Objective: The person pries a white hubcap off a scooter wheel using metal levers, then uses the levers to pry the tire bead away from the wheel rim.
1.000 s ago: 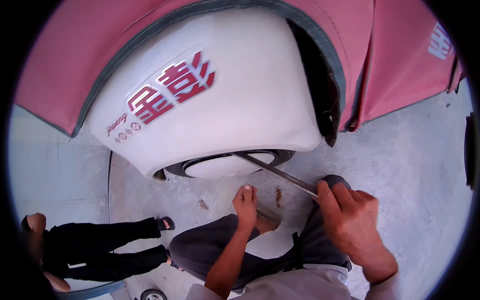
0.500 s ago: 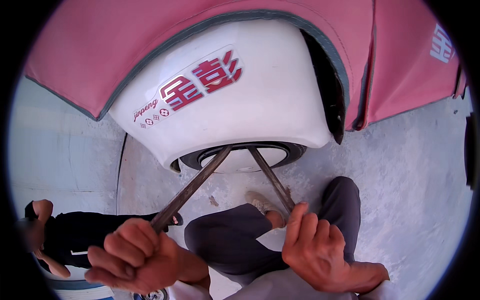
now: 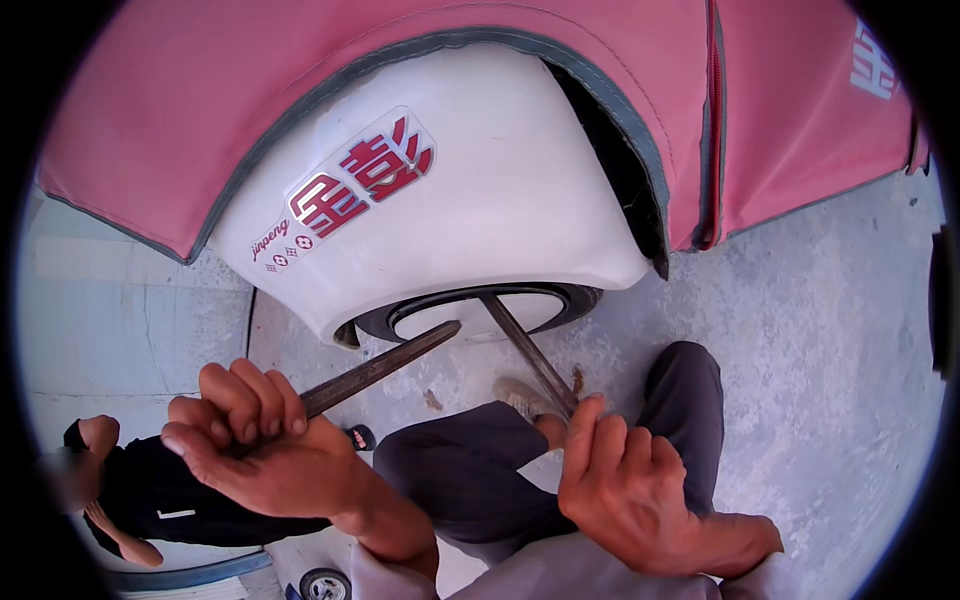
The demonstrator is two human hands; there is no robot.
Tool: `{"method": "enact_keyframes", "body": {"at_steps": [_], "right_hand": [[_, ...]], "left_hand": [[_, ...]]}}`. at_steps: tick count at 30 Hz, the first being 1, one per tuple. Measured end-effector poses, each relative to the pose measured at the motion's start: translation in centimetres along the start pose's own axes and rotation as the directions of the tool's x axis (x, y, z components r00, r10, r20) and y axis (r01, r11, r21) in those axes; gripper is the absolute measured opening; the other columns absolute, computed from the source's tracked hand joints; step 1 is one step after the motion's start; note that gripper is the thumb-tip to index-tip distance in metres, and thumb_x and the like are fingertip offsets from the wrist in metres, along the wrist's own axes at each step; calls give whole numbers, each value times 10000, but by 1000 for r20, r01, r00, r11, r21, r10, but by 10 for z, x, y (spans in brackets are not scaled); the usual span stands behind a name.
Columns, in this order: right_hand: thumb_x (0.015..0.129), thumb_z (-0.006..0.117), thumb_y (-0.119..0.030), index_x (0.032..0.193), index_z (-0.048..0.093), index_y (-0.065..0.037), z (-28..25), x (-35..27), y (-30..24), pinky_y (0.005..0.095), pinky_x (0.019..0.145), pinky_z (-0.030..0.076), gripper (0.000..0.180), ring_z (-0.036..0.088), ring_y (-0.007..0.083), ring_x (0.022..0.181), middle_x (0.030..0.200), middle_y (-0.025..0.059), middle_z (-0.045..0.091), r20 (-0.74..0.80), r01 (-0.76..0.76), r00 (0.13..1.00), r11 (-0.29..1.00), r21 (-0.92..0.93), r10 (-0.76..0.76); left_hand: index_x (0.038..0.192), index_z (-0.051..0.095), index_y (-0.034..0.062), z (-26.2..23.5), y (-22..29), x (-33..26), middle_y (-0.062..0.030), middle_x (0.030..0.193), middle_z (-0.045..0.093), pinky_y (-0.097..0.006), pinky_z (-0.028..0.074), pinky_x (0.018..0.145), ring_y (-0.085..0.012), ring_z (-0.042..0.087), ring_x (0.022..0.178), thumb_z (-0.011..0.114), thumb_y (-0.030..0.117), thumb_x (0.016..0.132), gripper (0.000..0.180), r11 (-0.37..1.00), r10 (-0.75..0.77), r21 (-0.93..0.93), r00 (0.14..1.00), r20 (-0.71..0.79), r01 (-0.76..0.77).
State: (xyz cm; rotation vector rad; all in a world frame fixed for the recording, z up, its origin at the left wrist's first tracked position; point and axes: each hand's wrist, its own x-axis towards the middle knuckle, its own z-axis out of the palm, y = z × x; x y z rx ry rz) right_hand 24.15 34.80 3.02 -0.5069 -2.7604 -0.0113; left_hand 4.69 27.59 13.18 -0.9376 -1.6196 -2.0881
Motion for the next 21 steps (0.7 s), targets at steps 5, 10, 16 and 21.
{"method": "enact_keyframes", "body": {"at_steps": [5,10,16,21], "right_hand": [[955,731,-326,983,698,120,2,1,7,263,415,293,447,398,111,477,593,3,403,-7,13,1000,1000,9,-13],[957,727,-314,983,701,113,2,0,13,264,415,296,428,395,108,478,595,2,410,-4,30,1000,999,11,-30],[945,734,-272,967,712,108,6,-5,12,262,415,305,381,406,106,478,597,1,418,18,33,999,999,33,-33],[943,726,-268,979,706,102,2,1,19,259,419,319,372,421,104,485,605,1,426,26,44,999,999,24,-45]], "left_hand": [[796,311,134,-3,9,-1,-26,742,314,-227,254,456,-109,284,613,427,273,1017,286,991,29,-130,997,75,-19],[817,379,116,4,5,8,-33,774,342,-230,278,493,-118,306,645,409,261,1015,247,987,14,-164,994,109,4],[861,424,97,10,4,8,-30,771,364,-237,283,491,-117,322,629,404,258,1038,240,996,60,-70,998,22,-59],[913,428,53,36,-21,-32,-64,785,451,-276,431,578,-129,400,662,458,310,1103,321,863,159,451,970,183,-226]]}}
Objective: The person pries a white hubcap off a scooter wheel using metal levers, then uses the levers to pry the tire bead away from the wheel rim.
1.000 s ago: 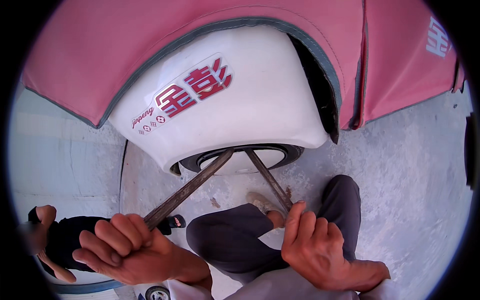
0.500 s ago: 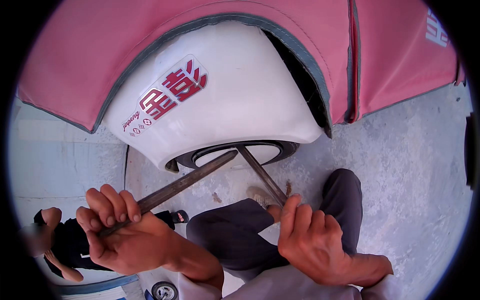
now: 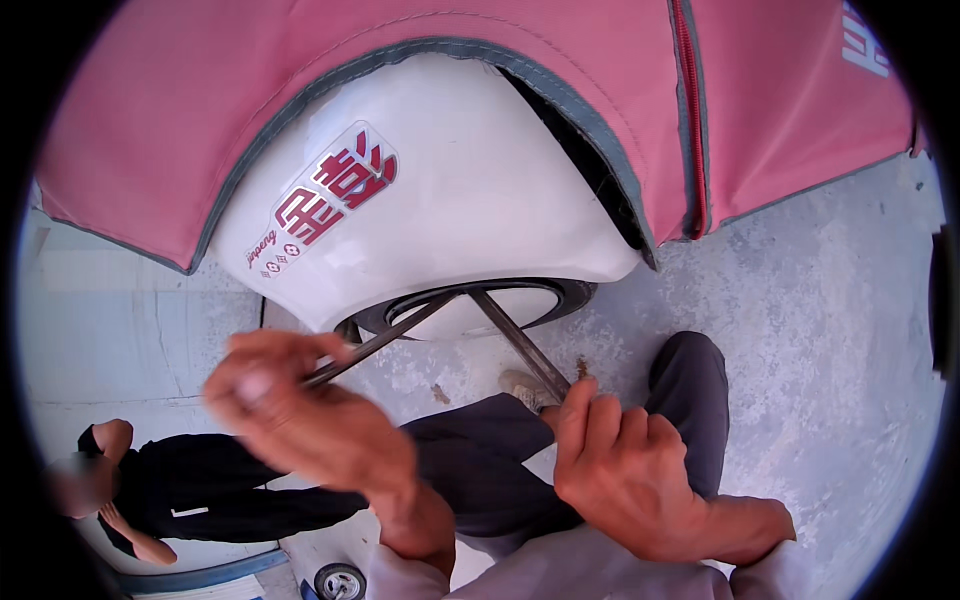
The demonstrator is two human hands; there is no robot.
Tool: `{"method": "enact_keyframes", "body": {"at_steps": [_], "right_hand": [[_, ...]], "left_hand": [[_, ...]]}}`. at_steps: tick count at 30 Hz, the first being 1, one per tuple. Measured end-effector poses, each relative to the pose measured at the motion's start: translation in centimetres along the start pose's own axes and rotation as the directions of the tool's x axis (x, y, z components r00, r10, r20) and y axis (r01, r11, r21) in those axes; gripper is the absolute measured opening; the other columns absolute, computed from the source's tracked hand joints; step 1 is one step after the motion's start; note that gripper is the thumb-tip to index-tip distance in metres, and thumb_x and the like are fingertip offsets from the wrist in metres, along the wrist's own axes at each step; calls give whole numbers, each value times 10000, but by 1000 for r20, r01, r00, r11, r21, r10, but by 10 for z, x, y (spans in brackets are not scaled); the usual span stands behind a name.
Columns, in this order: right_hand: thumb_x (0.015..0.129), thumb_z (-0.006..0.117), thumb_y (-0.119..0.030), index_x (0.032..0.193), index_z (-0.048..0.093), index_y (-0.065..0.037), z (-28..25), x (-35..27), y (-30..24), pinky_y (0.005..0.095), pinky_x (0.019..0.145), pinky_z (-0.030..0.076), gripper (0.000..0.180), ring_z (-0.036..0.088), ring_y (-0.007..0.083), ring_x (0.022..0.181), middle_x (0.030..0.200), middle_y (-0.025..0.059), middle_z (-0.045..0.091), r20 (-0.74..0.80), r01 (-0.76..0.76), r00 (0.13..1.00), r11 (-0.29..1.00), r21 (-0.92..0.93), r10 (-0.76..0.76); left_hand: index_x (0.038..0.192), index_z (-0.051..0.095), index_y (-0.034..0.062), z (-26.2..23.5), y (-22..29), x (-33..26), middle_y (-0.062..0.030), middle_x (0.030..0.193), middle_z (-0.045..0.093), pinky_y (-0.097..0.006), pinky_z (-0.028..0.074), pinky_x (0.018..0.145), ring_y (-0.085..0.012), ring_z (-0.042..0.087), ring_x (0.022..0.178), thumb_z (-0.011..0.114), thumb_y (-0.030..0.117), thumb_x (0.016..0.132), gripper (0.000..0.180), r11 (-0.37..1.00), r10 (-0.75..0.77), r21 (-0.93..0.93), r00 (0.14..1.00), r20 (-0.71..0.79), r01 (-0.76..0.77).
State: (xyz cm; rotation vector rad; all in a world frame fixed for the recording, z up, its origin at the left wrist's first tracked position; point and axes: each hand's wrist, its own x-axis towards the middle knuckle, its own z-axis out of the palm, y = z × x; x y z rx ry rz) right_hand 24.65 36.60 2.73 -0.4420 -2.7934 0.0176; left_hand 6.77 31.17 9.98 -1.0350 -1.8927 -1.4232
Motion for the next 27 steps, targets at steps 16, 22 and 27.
{"method": "enact_keyframes", "body": {"at_steps": [16,22,27], "right_hand": [[679,653,-86,1088,668,-29,3,-20,70,336,438,387,413,556,165,538,708,30,480,116,-277,961,895,350,253],[751,764,-56,1063,683,-31,-3,4,72,344,446,330,323,484,167,476,665,24,444,131,-316,948,913,258,291],[716,730,-46,1088,689,22,-25,48,83,342,433,336,380,506,145,495,670,35,464,223,-223,957,962,161,184]], "left_hand": [[892,383,73,2,-8,-44,-87,686,463,-293,348,532,-144,383,583,573,303,973,309,894,-27,-399,913,407,205],[943,428,72,-7,-14,-47,-122,723,510,-330,320,479,-152,380,516,639,226,1001,268,836,105,-524,888,447,165],[933,435,72,-4,-17,-50,-100,674,481,-347,314,498,-178,402,542,657,174,936,244,810,130,-567,895,427,153]]}}
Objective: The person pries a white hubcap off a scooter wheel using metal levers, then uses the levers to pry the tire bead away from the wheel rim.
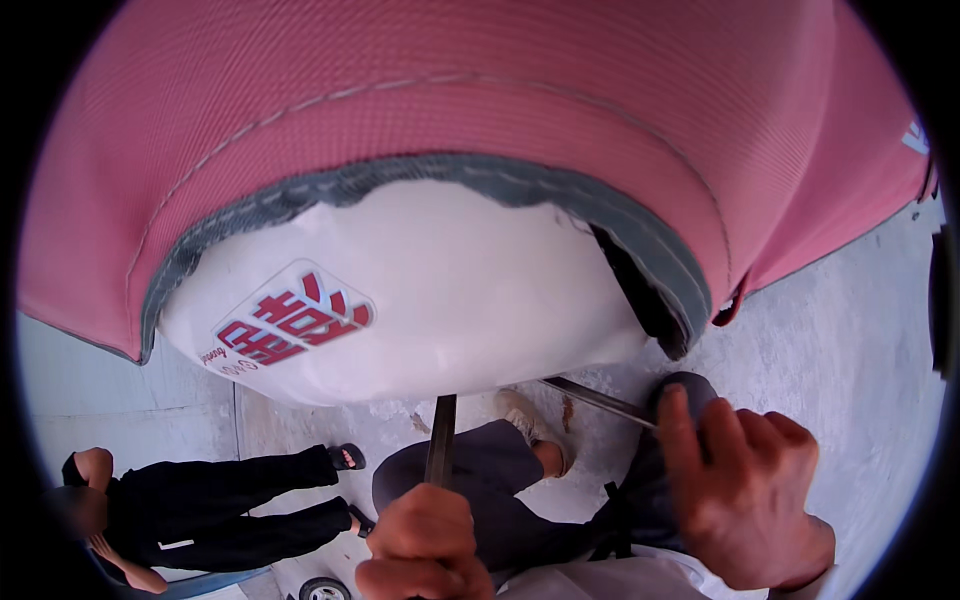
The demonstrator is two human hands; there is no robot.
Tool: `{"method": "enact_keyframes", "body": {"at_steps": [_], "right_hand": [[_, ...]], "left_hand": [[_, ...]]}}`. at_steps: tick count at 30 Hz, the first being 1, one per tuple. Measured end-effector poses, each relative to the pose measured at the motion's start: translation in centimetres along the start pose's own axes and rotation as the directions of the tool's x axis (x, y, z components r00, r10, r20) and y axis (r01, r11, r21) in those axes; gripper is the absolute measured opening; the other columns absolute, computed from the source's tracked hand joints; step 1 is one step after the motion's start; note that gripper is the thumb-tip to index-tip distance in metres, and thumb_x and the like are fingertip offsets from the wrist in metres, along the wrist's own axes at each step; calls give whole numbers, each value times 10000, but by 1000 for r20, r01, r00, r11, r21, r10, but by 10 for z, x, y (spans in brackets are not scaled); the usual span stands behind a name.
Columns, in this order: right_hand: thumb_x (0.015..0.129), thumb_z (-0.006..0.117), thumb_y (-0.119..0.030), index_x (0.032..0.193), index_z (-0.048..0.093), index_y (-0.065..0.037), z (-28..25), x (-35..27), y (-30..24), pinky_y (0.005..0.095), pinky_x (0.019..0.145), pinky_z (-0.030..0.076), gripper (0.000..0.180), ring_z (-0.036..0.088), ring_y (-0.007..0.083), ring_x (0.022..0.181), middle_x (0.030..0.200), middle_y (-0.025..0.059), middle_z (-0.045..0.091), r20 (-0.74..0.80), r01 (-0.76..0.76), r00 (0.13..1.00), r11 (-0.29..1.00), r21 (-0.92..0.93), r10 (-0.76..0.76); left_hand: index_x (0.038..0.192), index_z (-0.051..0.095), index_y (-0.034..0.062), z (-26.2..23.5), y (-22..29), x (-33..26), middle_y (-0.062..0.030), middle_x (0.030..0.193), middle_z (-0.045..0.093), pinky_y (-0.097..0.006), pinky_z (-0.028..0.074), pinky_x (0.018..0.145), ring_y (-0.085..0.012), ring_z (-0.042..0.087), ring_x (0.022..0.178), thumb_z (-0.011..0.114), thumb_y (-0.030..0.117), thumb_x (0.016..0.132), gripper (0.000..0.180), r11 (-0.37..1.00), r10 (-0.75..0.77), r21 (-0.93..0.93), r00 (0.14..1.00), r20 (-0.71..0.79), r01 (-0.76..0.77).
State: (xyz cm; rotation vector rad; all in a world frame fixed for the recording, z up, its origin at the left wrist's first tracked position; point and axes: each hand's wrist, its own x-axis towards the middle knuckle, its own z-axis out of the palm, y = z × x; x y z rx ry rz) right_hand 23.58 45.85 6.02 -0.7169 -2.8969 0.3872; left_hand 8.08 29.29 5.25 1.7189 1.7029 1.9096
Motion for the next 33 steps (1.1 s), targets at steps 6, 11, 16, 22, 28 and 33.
{"method": "enact_keyframes", "body": {"at_steps": [6,11,16,22,28,33], "right_hand": [[660,660,-129,1014,702,86,40,31,-25,330,443,396,416,546,166,530,682,59,505,46,214,976,975,-59,-211],[649,659,-126,1010,703,68,44,14,-34,311,449,391,412,530,157,533,678,48,489,25,136,991,986,-95,-134],[1006,596,-301,1055,672,-10,46,1,-43,261,479,434,305,525,126,567,722,19,485,7,69,998,980,-186,-68],[1050,554,-390,999,665,-34,48,-2,-37,272,487,424,376,508,124,561,707,8,459,-25,34,999,971,-237,-41],[672,654,-117,1041,672,48,35,16,4,306,452,383,405,529,161,517,687,34,488,55,99,993,993,70,-103],[692,657,-115,1018,662,59,32,23,0,324,463,407,370,551,178,522,683,33,499,114,115,987,993,31,-117]], "left_hand": [[914,447,62,-1,-4,-3,-100,650,500,-351,350,475,-197,446,525,664,201,919,258,997,74,-33,997,-29,-74],[902,451,63,1,-5,-3,-95,641,511,-355,375,462,-191,457,517,657,245,946,279,997,82,6,996,-24,-82],[895,452,64,4,-9,0,-85,634,522,-341,364,435,-184,454,496,671,219,929,269,994,109,-3,994,-17,-109],[875,473,56,9,-12,5,-75,613,523,-330,362,422,-178,459,474,695,171,861,249,995,99,-25,994,-49,-100],[851,515,55,14,-11,0,-71,601,556,-319,340,393,-174,468,447,708,234,860,264,991,130,2,991,-12,-130],[861,512,53,18,-12,2,-59,603,553,-314,326,393,-162,456,446,706,221,889,258,990,137,-14,991,-12,-137]]}}
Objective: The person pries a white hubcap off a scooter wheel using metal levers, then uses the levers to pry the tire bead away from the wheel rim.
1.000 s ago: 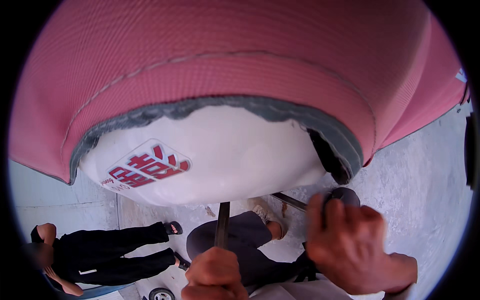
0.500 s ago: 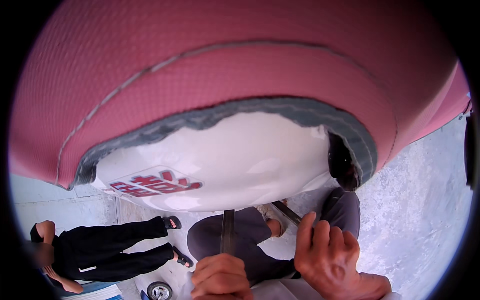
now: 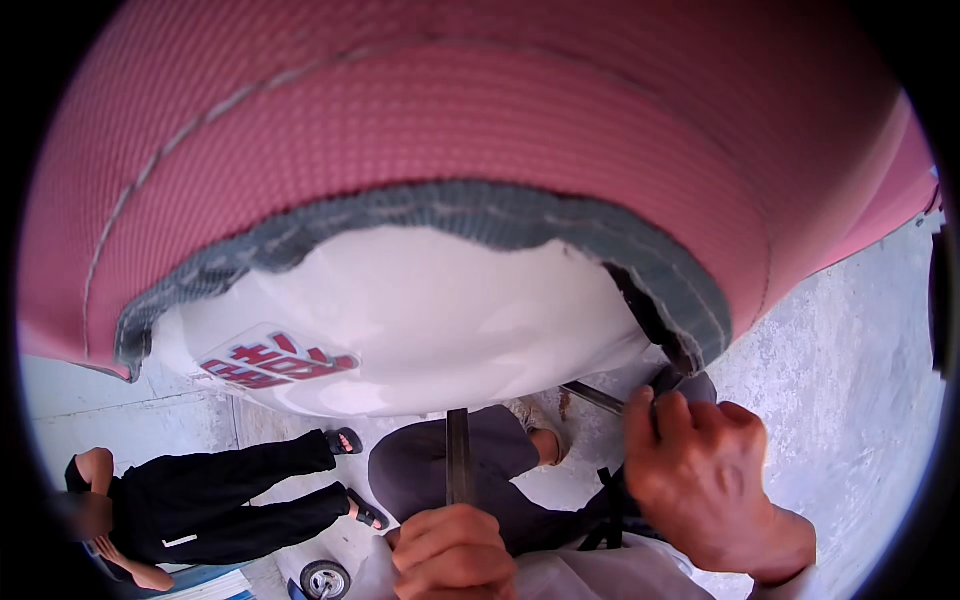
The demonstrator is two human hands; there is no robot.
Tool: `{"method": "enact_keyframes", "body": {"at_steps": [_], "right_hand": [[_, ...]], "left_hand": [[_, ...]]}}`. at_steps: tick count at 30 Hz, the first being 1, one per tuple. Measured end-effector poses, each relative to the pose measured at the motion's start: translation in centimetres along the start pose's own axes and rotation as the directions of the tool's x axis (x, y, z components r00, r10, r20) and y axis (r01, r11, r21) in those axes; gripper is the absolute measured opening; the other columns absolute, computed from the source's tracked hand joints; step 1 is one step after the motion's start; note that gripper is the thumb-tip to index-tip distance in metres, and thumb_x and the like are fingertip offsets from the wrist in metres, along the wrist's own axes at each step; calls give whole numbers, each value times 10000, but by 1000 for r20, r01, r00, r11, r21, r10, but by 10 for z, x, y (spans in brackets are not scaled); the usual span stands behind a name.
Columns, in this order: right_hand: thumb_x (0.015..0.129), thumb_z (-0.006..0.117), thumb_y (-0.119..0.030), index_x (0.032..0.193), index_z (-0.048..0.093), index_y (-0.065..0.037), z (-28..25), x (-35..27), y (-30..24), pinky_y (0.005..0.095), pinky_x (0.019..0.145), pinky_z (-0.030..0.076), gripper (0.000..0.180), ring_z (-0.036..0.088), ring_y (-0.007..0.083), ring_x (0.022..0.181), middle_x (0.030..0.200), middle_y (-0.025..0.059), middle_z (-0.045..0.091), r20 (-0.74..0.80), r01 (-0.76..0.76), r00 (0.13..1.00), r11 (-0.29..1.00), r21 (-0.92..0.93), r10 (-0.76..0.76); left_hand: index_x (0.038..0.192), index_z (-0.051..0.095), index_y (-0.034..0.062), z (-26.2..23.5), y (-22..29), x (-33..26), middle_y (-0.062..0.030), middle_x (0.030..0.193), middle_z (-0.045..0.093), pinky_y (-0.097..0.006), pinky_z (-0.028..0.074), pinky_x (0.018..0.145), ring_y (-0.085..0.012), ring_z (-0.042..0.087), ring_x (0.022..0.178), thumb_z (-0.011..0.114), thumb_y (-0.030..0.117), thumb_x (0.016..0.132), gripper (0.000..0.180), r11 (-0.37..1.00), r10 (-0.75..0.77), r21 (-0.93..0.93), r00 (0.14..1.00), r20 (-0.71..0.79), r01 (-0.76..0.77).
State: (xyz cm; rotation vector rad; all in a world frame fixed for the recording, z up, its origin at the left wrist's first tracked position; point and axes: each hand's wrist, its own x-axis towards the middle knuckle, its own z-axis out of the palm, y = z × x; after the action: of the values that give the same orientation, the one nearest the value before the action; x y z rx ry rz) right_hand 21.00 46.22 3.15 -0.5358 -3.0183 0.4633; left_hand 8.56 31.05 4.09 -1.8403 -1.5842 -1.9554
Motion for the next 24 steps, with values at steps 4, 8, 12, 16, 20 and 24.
{"method": "enact_keyframes", "body": {"at_steps": [4,8,12,16,20,24], "right_hand": [[691,647,-106,1012,665,96,19,-9,-24,304,471,408,380,545,163,535,682,37,502,-5,-10,1000,995,-102,9],[684,645,-99,1022,677,91,30,-25,-38,298,459,383,389,502,142,527,672,36,478,-82,-87,993,991,-104,79],[677,649,-104,1024,682,84,27,-28,-37,295,453,362,395,487,140,527,665,28,461,-102,-98,991,993,-72,91],[686,649,-115,1023,689,68,31,-25,-27,290,454,361,386,491,134,528,663,20,458,-77,-123,990,992,-26,121],[687,661,-124,894,648,-5,32,-14,-2,313,461,381,239,525,154,530,669,26,470,-117,-71,990,996,59,78],[671,669,-114,828,601,-53,33,-16,13,335,459,390,182,551,169,539,679,39,478,-76,-57,995,987,148,69]], "left_hand": [[865,494,55,-7,2,-1,-61,595,528,-326,339,412,-167,436,451,671,223,937,255,998,-54,15,997,61,53],[908,439,61,-14,0,11,-102,668,520,-338,364,467,-179,436,526,622,145,967,211,989,-141,-56,990,-4,140],[881,376,83,-18,-7,27,-73,663,457,-302,326,513,-157,397,555,587,185,867,235,946,-324,-6,946,19,324],[926,393,48,-6,-30,6,-115,706,519,-311,330,527,-161,416,581,656,43,874,269,892,-444,-79,896,17,444],[945,377,52,-4,-25,8,-104,707,485,-309,304,526,-130,356,590,643,144,970,283,875,-484,-42,873,-69,482],[955,367,65,-6,-24,6,-93,696,476,-305,322,519,-133,358,578,690,167,958,338,886,-461,-62,887,-33,459]]}}
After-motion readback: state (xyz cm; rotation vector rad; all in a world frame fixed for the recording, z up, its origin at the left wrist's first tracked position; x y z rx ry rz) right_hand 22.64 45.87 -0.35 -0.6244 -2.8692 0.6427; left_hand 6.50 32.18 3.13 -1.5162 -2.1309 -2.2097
